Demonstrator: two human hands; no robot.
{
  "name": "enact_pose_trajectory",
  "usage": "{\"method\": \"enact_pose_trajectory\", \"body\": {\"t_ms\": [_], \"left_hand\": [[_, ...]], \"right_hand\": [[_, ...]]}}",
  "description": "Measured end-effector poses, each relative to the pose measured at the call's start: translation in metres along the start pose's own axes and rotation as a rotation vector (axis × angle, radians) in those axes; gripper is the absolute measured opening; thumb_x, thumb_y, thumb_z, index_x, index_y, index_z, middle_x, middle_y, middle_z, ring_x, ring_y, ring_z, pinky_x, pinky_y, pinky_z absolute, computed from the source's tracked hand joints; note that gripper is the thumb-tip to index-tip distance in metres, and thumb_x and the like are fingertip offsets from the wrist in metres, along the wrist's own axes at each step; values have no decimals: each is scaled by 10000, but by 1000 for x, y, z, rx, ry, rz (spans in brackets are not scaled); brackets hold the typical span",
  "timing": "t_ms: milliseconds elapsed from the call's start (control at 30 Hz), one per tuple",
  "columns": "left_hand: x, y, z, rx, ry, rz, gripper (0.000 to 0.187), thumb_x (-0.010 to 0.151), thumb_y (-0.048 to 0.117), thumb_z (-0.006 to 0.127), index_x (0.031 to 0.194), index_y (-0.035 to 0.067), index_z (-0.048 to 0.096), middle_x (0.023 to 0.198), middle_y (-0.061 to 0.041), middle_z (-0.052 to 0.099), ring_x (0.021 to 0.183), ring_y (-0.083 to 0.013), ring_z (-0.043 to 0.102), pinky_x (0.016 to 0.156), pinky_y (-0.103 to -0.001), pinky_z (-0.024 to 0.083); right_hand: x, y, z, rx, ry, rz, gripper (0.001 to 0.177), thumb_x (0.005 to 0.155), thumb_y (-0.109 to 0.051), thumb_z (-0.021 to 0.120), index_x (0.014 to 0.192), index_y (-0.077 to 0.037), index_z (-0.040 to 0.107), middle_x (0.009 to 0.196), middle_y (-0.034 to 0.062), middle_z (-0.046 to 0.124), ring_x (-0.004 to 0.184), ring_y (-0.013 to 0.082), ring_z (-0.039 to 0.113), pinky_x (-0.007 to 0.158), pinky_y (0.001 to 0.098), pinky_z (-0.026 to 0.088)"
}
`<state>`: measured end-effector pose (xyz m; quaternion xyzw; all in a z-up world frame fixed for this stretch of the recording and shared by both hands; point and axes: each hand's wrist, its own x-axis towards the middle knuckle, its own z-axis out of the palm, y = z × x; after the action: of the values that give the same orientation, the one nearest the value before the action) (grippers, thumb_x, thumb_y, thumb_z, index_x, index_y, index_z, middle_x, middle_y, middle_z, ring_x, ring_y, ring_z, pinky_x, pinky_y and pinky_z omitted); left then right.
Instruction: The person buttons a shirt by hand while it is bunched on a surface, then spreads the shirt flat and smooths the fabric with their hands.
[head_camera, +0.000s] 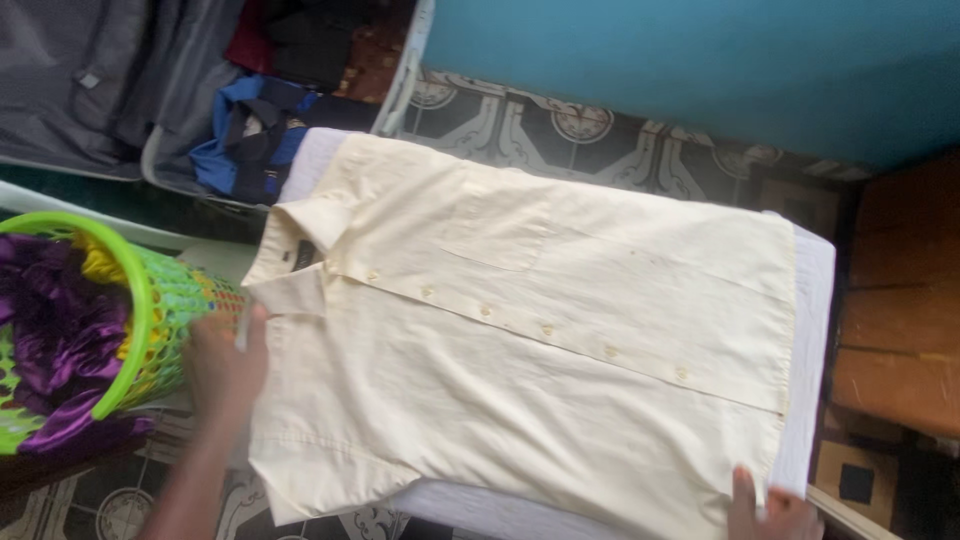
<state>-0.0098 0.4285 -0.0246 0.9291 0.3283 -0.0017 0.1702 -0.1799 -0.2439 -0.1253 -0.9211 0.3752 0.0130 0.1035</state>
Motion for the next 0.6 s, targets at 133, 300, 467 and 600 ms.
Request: {"method": "enact_pose_trajectory", "body": {"t_ms": [133,300,467,600], "left_hand": [[-77,-39,-4,32,-207,-200,686,916,585,616,1240,-19,628,1212,-260,662,1126,-430,654,957,-526,505],[-125,-62,5,-105,-287,-471,610,1009,502,525,1305,-24,615,1190,-302,676,1145,-479,624,973,-534,476],[-131,-73,11,-144,-203,-390,548,1063,445,451,1296,-22,618,1178,-307,670,1126,-496,625,962,-545,468],[-139,-96,20,-135,-294,-386,528,1087,420,389,1340,-4,575,1122,-295,692,1067,-479,686,933,-532,509]], "right_hand": [[-7,17,40,140,-64,92,579,914,-428,873,1043,83,634,881,214,670,953,343,635,877,465,509],[-45,53,28,430,-53,132,678,850,-431,916,1050,139,609,888,249,699,933,334,672,914,446,516],[-43,63,10,336,-232,147,793,725,-409,976,1106,200,641,967,301,737,1009,329,677,991,476,464],[-44,77,-11,376,-350,441,795,815,-346,897,1269,177,508,993,335,727,969,382,721,936,500,547]]}}
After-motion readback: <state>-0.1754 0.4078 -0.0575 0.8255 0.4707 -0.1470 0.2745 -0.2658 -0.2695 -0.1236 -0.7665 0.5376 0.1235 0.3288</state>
